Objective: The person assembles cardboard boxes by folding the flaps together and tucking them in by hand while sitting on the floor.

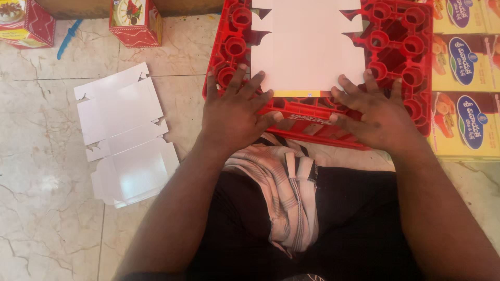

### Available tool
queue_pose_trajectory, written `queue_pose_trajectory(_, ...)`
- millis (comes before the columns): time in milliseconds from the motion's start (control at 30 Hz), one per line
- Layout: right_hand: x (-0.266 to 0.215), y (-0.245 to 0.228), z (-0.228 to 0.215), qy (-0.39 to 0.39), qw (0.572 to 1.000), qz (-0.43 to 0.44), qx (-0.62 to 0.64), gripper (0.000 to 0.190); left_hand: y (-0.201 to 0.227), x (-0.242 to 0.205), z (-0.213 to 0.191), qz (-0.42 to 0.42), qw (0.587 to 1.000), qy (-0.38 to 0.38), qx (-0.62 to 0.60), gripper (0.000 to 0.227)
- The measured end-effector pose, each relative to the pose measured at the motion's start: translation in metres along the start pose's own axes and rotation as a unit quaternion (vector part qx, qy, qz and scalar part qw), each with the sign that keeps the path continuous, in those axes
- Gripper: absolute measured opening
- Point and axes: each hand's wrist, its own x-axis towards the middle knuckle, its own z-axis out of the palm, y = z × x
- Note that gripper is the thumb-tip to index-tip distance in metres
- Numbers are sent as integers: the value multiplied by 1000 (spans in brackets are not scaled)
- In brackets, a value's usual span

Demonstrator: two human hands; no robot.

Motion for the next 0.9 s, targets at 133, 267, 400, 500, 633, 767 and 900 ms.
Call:
queue_pose_trajectory(133,-1,1,3,15,1000,-11,11,67,5,3,-2,34,998,45,5,63)
queue_pose_trajectory(267,3,6,6,38,997,-65,31,65,23,11,6,56,995,78,-22,69)
queue_pose_trajectory(400,2,6,6,74,993,-91,26,66,24,10,10,78,995,68,-8,73)
queue_pose_trajectory(500,0,-2,8,113,988,-108,-11,68,25,11,13,66,994,79,-21,71)
queue_pose_trajectory(633,-7,-26,13,186,967,-172,-38,69,30,10,10,71,995,76,4,65)
queue_pose_trajectory(767,-13,-52,20,159,967,-199,-17,67,32,11,1,66,996,37,-54,63)
queue_pose_trajectory(900,-13,-57,30,168,958,-225,54,65,22,11,-4,102,986,123,-47,71)
